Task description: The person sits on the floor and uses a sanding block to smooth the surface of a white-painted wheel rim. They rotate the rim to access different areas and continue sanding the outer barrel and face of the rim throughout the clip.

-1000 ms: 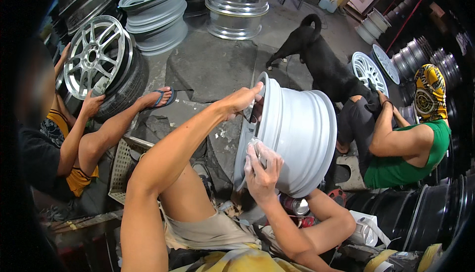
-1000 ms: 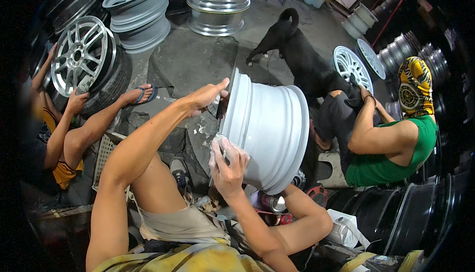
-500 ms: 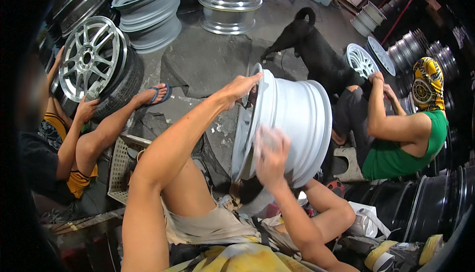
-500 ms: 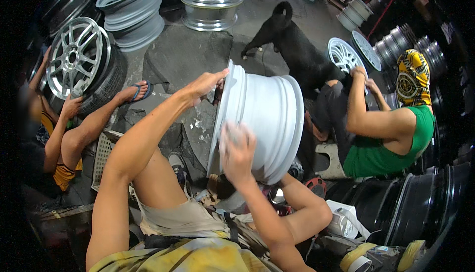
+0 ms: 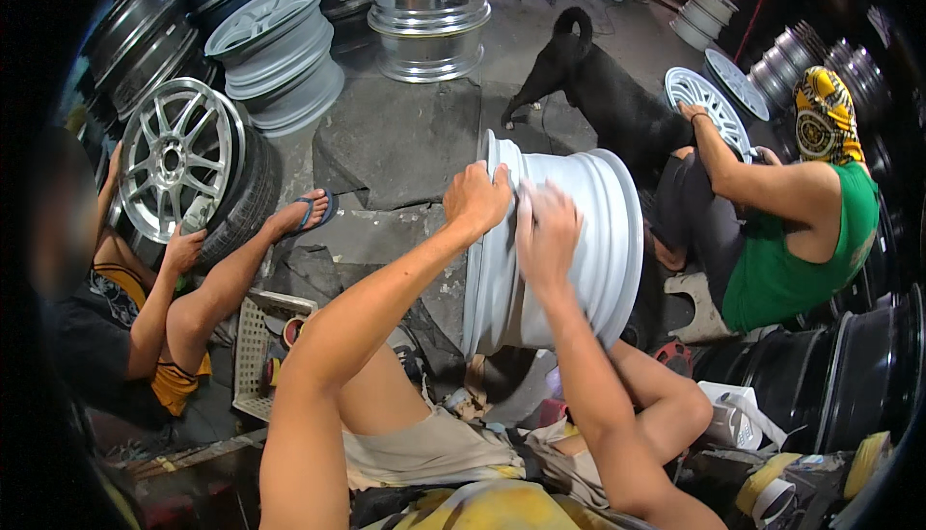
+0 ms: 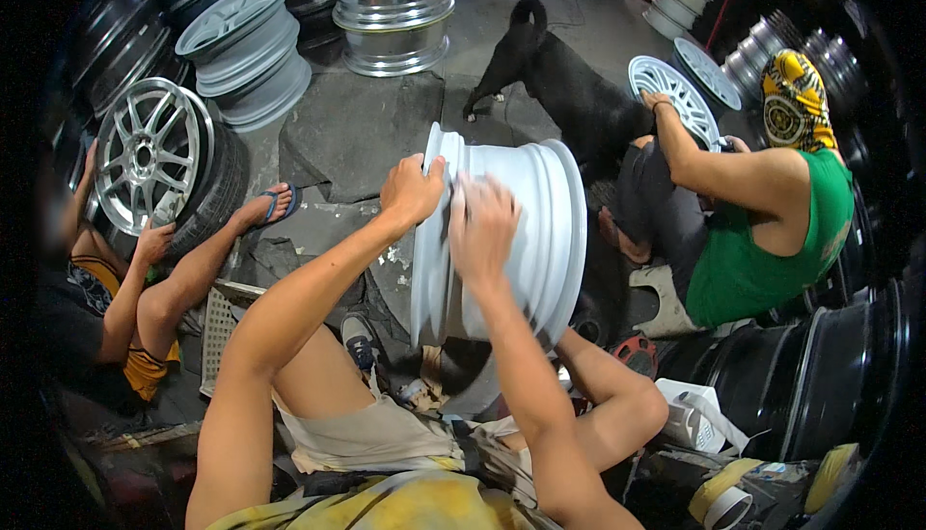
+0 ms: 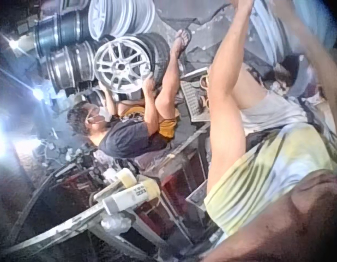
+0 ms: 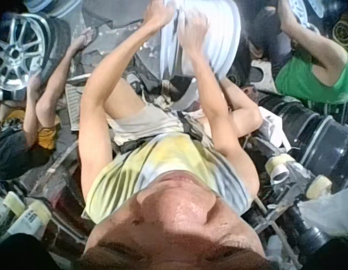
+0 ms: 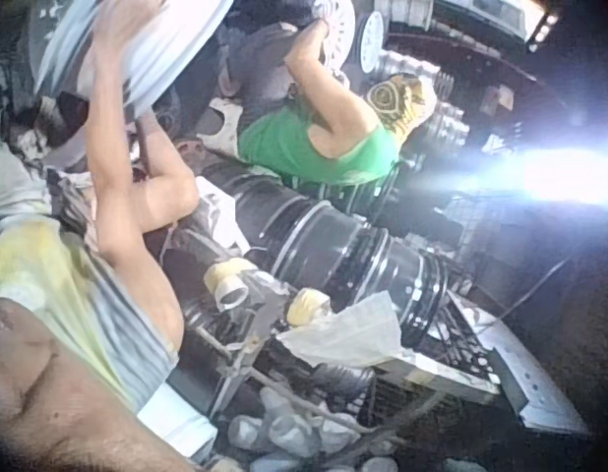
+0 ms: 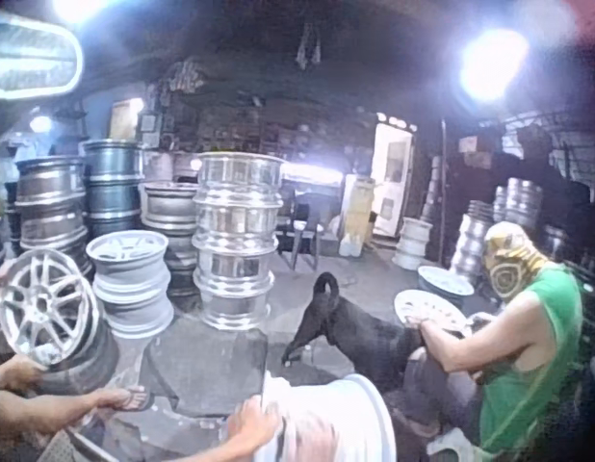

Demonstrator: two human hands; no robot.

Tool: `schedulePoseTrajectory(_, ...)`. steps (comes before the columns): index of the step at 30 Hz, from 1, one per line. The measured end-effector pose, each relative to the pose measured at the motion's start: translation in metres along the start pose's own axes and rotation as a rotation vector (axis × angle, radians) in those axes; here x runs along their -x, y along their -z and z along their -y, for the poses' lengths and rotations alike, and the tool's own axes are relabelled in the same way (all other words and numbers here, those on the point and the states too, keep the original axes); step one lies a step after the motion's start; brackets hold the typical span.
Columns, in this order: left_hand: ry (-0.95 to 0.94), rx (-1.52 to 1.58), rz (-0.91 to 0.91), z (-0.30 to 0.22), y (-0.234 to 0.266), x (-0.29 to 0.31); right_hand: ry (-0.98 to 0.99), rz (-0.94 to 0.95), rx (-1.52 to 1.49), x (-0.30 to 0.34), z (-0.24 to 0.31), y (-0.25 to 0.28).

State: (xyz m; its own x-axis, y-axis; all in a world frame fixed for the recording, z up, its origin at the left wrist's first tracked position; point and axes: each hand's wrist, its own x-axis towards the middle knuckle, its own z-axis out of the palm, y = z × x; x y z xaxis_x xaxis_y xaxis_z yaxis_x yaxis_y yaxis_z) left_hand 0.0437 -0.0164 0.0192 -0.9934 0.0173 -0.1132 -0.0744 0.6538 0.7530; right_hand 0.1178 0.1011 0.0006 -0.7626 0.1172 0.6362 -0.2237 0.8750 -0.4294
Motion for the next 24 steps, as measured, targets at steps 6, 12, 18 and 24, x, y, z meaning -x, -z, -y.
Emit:
schedulePoseTrajectory(6, 0.042, -0.026, -0.034, -0.013, -0.008, -0.033, -0.161, 0.431, 0.041, -0.101, -0.073, -0.04)
schedulePoseTrajectory(12, 0.103, -0.065, -0.022, -0.018, 0.005, -0.062, 0.345, 0.181, 0.239, 0.031, -0.042, 0.028)
schedulePoseTrajectory(18, 0.076, -0.074, -0.017, -0.009, 0.001, -0.049, 0.191, 0.268, 0.301, -0.025, -0.056, 0.02)
schedulePoseTrajectory(24, 0.049, -0.078, 0.0, -0.009, 0.0, -0.058, 0.03, 0.588, 0.073, -0.11, -0.09, -0.043)
